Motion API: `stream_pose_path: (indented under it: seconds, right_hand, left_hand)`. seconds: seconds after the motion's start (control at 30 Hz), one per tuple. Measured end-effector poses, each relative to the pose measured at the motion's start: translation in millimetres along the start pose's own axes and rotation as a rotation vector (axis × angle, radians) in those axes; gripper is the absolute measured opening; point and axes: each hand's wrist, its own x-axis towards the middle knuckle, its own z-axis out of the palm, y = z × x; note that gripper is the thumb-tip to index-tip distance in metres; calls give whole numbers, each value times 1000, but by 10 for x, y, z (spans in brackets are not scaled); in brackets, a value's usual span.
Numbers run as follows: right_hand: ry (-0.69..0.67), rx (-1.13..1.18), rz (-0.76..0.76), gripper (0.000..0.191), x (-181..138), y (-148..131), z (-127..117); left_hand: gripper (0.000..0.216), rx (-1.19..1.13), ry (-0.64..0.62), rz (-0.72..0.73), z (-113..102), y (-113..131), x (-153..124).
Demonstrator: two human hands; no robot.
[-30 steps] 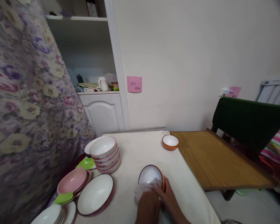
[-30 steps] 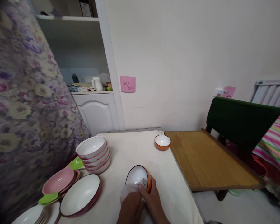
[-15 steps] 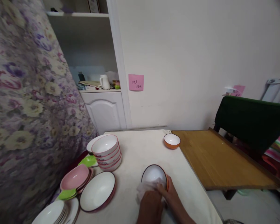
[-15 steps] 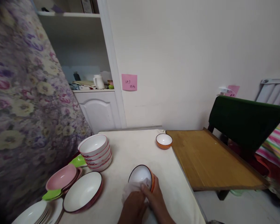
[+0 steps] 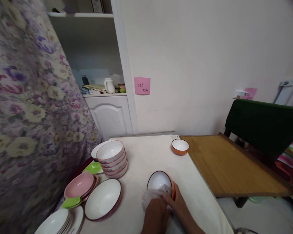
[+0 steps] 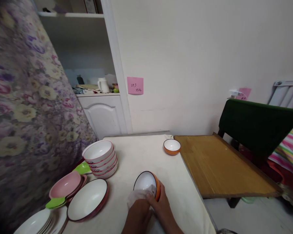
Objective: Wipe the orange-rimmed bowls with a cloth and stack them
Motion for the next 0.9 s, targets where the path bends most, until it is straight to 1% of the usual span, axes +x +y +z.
stream_pose_path:
  seconds: [0.03,0.07,0.13,0.17,0.2,0.27,0.33,0.37,0.4,0.5,0.53,0.6,0.63,0.7,0.8,0.83,0.9]
  right_hand:
    - [4,5,3,63,-17,10,11]
    - [9,8,12,59,-24,18,9]
    - [-2,-3,43,55,-2,25,-27]
    - [-21,-16,55,55,24,25,-56]
    - [-43,-29,64,55,55,23,-87]
    - [-74,-47,71,57,113,20,-133]
    - [-71,-43,67,57,135,15,-140]
    - [-58,-34,63,57,126,11,-128]
    - [-45,-28,57,58,105,5,-108]
    - [13,9,26,60,8,-21,-42]
    - [21,24,21,59,-17,-30,-31]
    - [-4,39,25,54,-31,-46,-41]
    - [-31,35,33,52,-18,-51,-57]
    - [-73,11,55,51,35,-50,-99]
    - [-65,-11,67,51,122,-21,-126]
    - [-57,-9,64,51,137,-7,-120]
    - [-61,-1,51,52,137,19,-93]
  left_hand:
    - [29,-10,13,-28,29,76,15]
    - [31,-28,11,-24,53,127,28]
    - [39,-59,-26,57,80,124,40]
    - [42,-60,-53,113,81,71,37]
    - [40,-51,-69,166,73,-5,28]
    - [29,-11,-61,259,37,-172,-1]
    - [26,17,-48,297,-7,-262,-27]
    - [27,20,-50,278,-24,-255,-33]
    - [28,16,-56,226,-36,-213,-33]
    - [26,-7,-53,4,-32,32,-4]
    - [29,-21,-49,-24,-21,104,11]
    - [35,-52,-67,4,3,155,36]
    - [35,-62,-88,45,11,124,44]
    - [33,-64,-111,136,6,-27,43]
    - [25,-21,-81,243,-67,-262,11]
    - [25,-7,-84,249,-104,-284,0]
    - [26,-1,-126,191,-174,-207,-16]
